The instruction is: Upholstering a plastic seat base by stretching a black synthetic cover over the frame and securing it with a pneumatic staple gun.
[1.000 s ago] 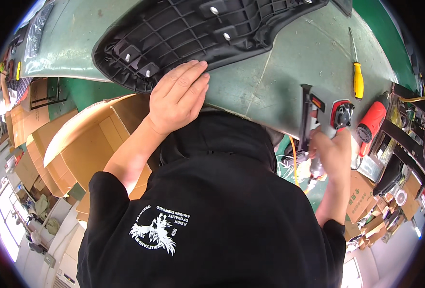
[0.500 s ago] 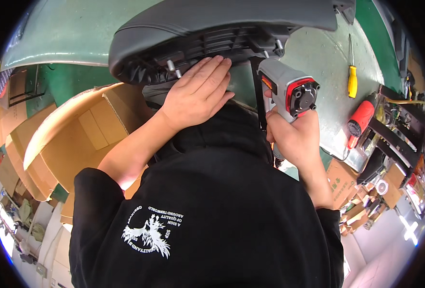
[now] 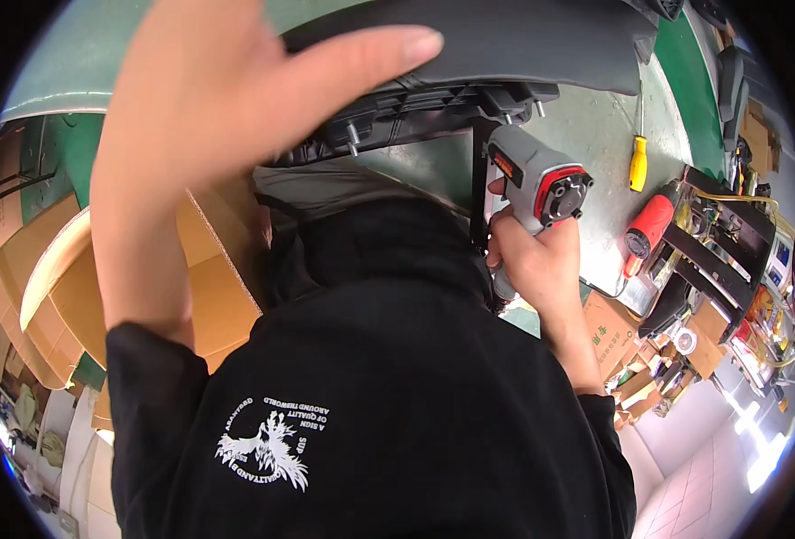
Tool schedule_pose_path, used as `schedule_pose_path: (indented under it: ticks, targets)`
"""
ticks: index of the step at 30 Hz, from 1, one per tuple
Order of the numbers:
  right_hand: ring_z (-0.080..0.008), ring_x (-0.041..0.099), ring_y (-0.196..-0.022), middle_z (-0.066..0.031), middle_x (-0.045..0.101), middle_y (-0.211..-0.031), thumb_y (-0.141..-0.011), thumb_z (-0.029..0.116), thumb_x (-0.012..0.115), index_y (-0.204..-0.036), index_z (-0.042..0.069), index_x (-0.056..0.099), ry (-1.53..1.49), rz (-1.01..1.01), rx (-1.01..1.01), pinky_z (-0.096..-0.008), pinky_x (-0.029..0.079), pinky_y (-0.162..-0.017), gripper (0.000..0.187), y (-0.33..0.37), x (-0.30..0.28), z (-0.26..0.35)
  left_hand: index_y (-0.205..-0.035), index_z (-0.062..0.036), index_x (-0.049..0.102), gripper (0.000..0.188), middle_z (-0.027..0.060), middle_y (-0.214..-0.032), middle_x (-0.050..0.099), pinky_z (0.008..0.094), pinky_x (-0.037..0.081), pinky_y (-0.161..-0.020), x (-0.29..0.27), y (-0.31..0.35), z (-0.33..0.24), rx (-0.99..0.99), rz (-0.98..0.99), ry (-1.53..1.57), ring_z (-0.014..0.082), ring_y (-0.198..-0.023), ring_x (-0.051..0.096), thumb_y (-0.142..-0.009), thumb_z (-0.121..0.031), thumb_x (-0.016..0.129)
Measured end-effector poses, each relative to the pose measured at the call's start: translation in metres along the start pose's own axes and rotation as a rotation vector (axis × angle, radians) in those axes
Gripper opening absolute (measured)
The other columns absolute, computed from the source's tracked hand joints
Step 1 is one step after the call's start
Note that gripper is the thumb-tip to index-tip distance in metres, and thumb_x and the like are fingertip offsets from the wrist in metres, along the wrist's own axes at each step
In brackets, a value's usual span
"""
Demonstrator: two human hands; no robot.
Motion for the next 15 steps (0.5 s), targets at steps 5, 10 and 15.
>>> schedule_pose_path:
  ticks: [5, 10, 15]
  targets:
    - [-0.0139, 0.064, -0.056, -0.0064, 0.067, -0.07, -0.09, 0.005, 0.061, -0.104, 0.001, 0.07, 0.072, -0.038, 0.07, -0.0331, 0.051, -0.055, 0.017, 0.001, 0.002, 0.005, -0.152, 0.0061, 0.051, 0.073, 0.0185, -0.139, 0.067, 0.0336, 0.051, -0.104, 0.005, -0.035, -0.001, -0.169, 0.489, 0.607, 0.0213, -0.123, 0.064, -0.092, -0.018, 0.085]
    - [-0.0197, 0.07, -0.069, -0.0111, 0.069, -0.075, -0.089, 0.005, 0.063, -0.093, -0.001, 0.068, 0.116, -0.056, -0.067, -0.0362, 0.053, -0.065, 0.009, -0.001, 0.005, -0.003, -0.157, 0.0103, 0.043, 0.086, 0.0211, -0.143, 0.064, 0.032, 0.05, -0.108, 0.001, -0.035, -0.006, -0.165, 0.485, 0.655, 0.0216, -0.129, 0.063, -0.085, -0.009, 0.087]
    - [-0.0217, 0.07, -0.074, -0.0142, 0.07, -0.077, -0.086, 0.003, 0.065, -0.095, 0.0, 0.068, 0.087, -0.105, -0.092, -0.0371, 0.055, -0.071, 0.01, -0.004, 0.004, 0.002, -0.156, 0.0101, 0.045, 0.084, 0.0213, -0.146, 0.063, 0.0315, 0.048, -0.11, 0.037, -0.067, 0.034, 0.601, 0.567, 1.147, 0.0216, -0.129, 0.063, -0.083, -0.004, 0.086]
Point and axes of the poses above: each hand's wrist, its own y-axis away from the middle knuckle, its own x-axis out of the palm, z = x × y, the point moved 2 cm from there along -y, towards the middle knuckle
